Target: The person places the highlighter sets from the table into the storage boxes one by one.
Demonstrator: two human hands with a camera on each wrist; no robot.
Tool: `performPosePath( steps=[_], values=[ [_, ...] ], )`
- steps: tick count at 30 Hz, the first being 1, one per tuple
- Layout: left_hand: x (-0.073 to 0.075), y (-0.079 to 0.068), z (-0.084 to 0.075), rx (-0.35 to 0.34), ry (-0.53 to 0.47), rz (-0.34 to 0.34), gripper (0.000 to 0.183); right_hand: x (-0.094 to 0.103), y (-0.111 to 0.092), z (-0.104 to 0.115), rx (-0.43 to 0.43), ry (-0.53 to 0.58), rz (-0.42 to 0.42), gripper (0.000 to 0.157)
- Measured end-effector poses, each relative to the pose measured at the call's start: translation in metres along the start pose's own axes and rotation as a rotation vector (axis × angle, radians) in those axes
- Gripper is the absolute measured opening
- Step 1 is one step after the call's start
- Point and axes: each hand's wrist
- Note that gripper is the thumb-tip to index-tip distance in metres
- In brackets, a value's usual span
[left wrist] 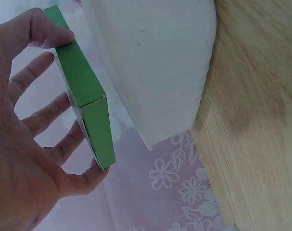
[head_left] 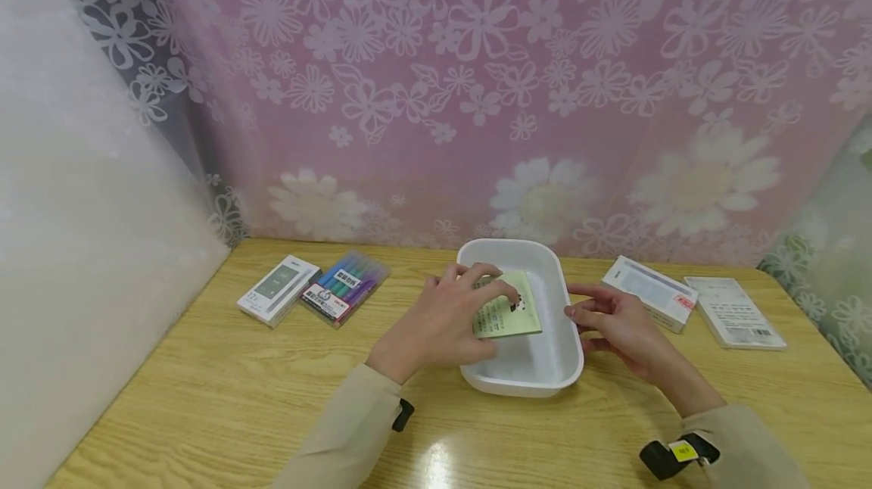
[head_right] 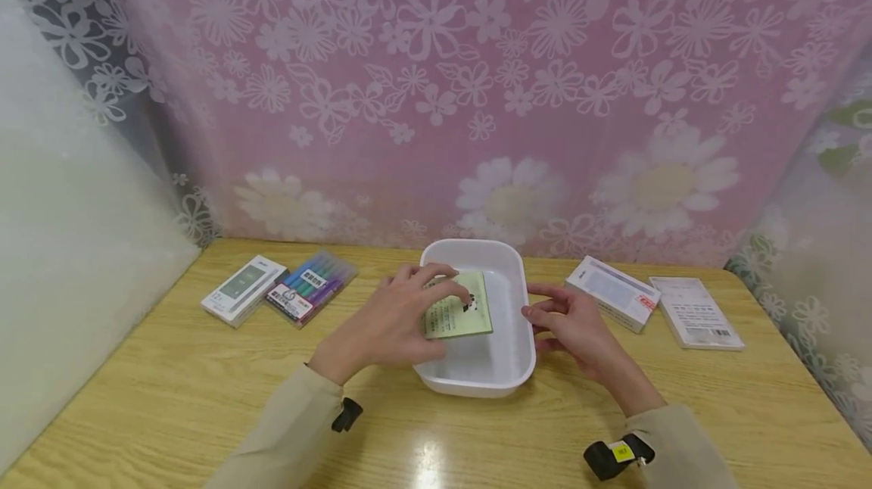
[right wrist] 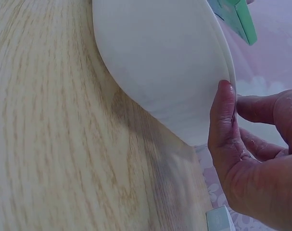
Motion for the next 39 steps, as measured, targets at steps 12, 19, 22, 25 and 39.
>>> performPosePath(
  steps=[12, 19, 22, 25, 39],
  values=[
    [-0.003, 0.017, -0.016, -0.020, 0.040, 0.159, 0.050, -0.001, -0.001, 0.000, 0.001, -0.008, 0.003, 0.066],
    [-0.015, 0.025, -0.018, 0.011, 0.077, 0.264, 0.047, -0.001, 0.000, 0.000, -0.008, -0.012, -0.001, 0.065],
    [-0.021, 0.026, -0.018, 0.019, 0.077, 0.294, 0.046, 0.000, 0.000, -0.001, -0.009, -0.021, -0.005, 0.065],
    [-0.027, 0.028, -0.018, 0.021, 0.078, 0.314, 0.045, 0.000, 0.000, -0.001, -0.006, -0.016, -0.006, 0.064],
    [-0.042, 0.042, -0.024, -0.005, 0.133, 0.359, 0.047, 0.001, -0.002, 0.000, 0.004, 0.014, 0.004, 0.064]
  ],
)
Point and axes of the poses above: each hand's wrist, its own y-axis towards the middle knuckle, its own x-axis out of the back of the hand, z = x × y, and after that the axes turned 8 degrees about x, right-handed
